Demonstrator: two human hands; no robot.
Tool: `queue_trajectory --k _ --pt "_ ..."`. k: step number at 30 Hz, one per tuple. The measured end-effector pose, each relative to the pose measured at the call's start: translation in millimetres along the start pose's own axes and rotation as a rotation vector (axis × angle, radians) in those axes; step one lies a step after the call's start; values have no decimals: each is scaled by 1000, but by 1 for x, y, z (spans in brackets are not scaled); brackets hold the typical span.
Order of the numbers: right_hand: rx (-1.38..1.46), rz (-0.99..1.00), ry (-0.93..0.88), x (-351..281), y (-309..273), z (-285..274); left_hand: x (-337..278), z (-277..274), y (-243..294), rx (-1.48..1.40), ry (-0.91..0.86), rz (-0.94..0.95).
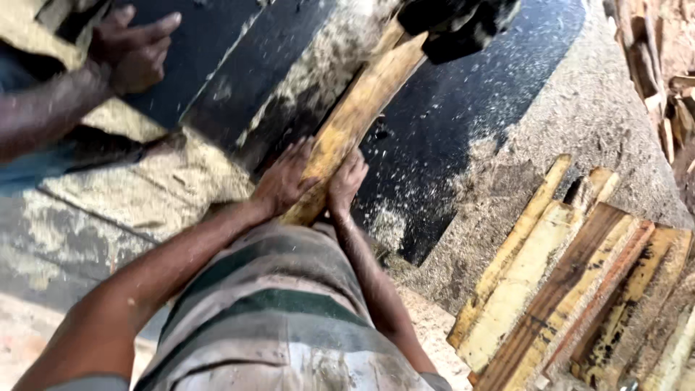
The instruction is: The person processes wood planks by feeding them through a vertical sawmill blade while a co-worker assists from the opposite side. The person guides the wood by hand along the saw guide and clears sawdust from the work area.
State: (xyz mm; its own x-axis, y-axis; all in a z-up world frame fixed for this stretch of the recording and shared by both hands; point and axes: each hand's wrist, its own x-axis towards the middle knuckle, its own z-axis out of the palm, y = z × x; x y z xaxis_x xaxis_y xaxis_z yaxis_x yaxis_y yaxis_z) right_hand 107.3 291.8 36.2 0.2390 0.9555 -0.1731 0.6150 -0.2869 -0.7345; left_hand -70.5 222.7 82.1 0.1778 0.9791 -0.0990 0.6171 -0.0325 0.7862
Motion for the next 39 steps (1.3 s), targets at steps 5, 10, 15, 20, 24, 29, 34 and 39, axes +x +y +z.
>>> queue_trajectory --k 5,10,15,20,24,29,34,39 --pt "-17 33 -16 21 9 8 23 9 -15 -4 13 23" --pt "162 -31 -188 4 1 -17 1 19 -10 157 36 -51" --pt "326 -35 -159 -93 5 -14 -46 44 -5 -59 256 -136" --pt "474 -38 28 -151 -5 5 -72 48 3 -286 350 -197" --pt "285 197 63 -147 -26 0 -72 32 13 -283 478 -85" --pt "144 5 176 -119 -39 3 -40 32 14 -166 624 -63" --pt "234 93 110 -88 -34 -4 -1 50 12 -201 733 37" --pt "399 -16 46 -5 -75 15 84 15 -3 -52 756 -62"
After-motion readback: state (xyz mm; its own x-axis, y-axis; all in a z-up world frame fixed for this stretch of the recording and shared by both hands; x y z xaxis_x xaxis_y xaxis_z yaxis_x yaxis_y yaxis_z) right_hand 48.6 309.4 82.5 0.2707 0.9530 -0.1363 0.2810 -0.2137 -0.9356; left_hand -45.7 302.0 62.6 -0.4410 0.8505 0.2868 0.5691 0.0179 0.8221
